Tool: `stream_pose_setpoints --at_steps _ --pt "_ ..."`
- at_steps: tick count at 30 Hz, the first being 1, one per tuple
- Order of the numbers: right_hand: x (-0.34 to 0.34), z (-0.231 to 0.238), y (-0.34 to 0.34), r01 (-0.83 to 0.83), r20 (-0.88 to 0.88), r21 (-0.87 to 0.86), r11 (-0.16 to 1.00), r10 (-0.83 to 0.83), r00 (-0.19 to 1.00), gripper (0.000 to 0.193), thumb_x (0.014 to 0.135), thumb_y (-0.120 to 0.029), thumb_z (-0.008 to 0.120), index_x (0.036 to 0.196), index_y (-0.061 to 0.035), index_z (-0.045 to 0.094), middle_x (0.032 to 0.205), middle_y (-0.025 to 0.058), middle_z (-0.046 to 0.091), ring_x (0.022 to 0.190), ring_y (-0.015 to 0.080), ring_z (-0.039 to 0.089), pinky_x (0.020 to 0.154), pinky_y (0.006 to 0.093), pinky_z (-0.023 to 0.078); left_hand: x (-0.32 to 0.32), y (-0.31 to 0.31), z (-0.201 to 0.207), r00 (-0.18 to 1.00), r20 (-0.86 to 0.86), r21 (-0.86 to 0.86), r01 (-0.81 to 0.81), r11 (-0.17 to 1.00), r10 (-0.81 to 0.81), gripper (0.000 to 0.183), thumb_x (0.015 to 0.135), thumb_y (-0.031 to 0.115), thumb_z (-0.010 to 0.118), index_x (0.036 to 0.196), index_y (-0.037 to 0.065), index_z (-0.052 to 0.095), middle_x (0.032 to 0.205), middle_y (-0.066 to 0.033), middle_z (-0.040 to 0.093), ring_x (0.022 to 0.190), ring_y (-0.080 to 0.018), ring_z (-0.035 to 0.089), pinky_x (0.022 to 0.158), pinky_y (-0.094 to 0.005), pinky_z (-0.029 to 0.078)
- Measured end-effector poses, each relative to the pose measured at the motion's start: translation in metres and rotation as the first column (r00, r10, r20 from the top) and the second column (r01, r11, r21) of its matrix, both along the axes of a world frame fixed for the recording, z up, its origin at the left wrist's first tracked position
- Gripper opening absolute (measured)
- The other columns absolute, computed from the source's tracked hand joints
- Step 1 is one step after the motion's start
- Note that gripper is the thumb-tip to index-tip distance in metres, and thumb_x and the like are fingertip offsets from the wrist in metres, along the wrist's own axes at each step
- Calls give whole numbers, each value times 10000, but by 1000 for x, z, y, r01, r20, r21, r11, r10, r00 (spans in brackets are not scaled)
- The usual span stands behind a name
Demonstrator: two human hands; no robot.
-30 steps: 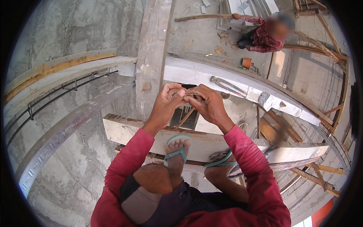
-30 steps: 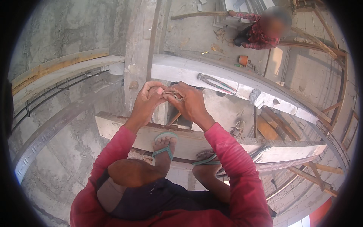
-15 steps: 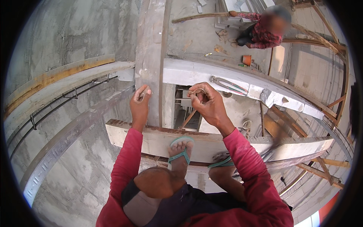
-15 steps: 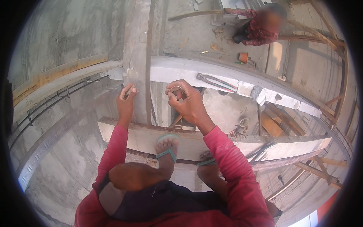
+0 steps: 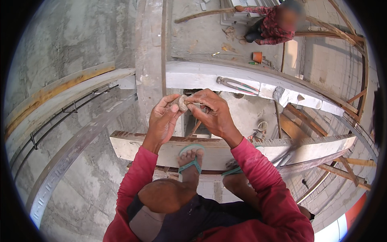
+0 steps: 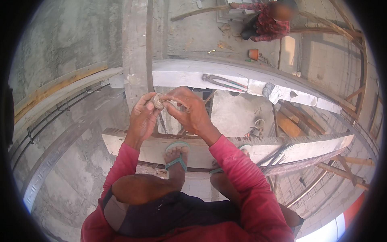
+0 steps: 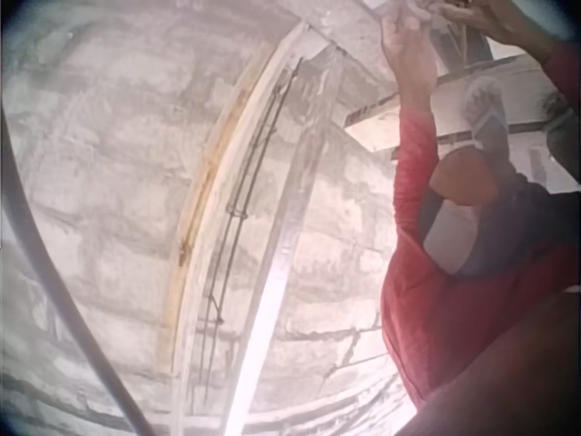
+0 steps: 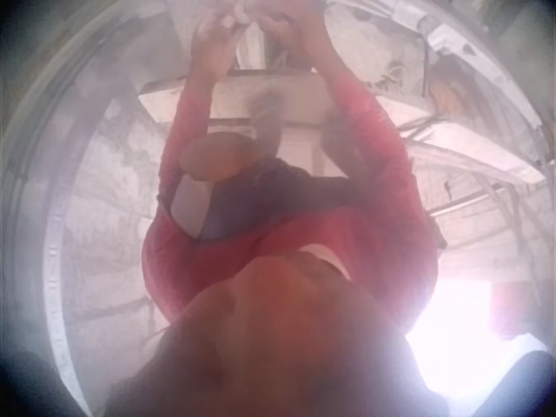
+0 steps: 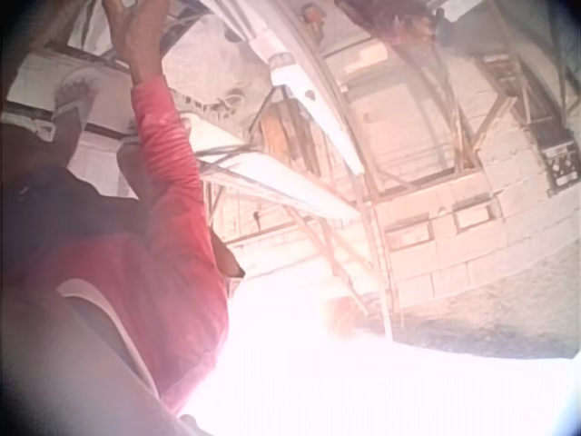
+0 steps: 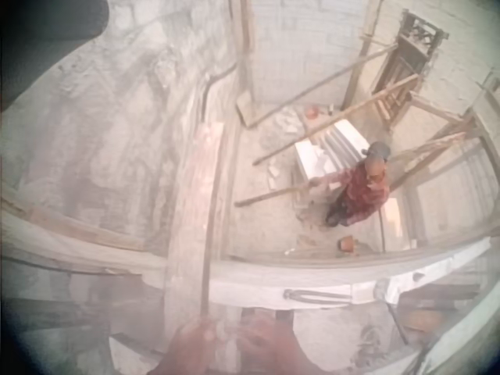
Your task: The person strips insulation from electrical wires, twists the exposed strands, and secures them to a wooden beam using a nail. The person repeats this process for multiple wires while sitting on a scaffold in a construction area.
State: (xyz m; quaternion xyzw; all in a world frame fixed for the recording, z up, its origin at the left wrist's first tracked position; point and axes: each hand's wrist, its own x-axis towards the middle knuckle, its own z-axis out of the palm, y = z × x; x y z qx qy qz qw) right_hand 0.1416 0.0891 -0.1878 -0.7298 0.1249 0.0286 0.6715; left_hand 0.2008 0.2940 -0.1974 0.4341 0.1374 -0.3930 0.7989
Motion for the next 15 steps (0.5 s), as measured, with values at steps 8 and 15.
stream_pose_setpoints --at_steps 8,15 --pt "-3 0 -15 -72 125 -191 979 97 987 281 903 -17 816 1179 -54 783 1094 105 762 954 217 732 790 338 601 -2 -3 4 995 62 139 67 988 -77 483 1017 130 766 1415 -48 560 1329 -150 667 1211 -182 659 1075 -340 535" --pt "-6 0 -18 -81 94 -157 984 96 991 249 916 -30 813 1163 -40 789 1071 119 772 902 219 739 768 339 611 -1 -7 10 981 131 225 114 968 -146 487 1006 153 791 1396 -52 580 1319 -138 670 1198 -162 651 1050 -303 531"
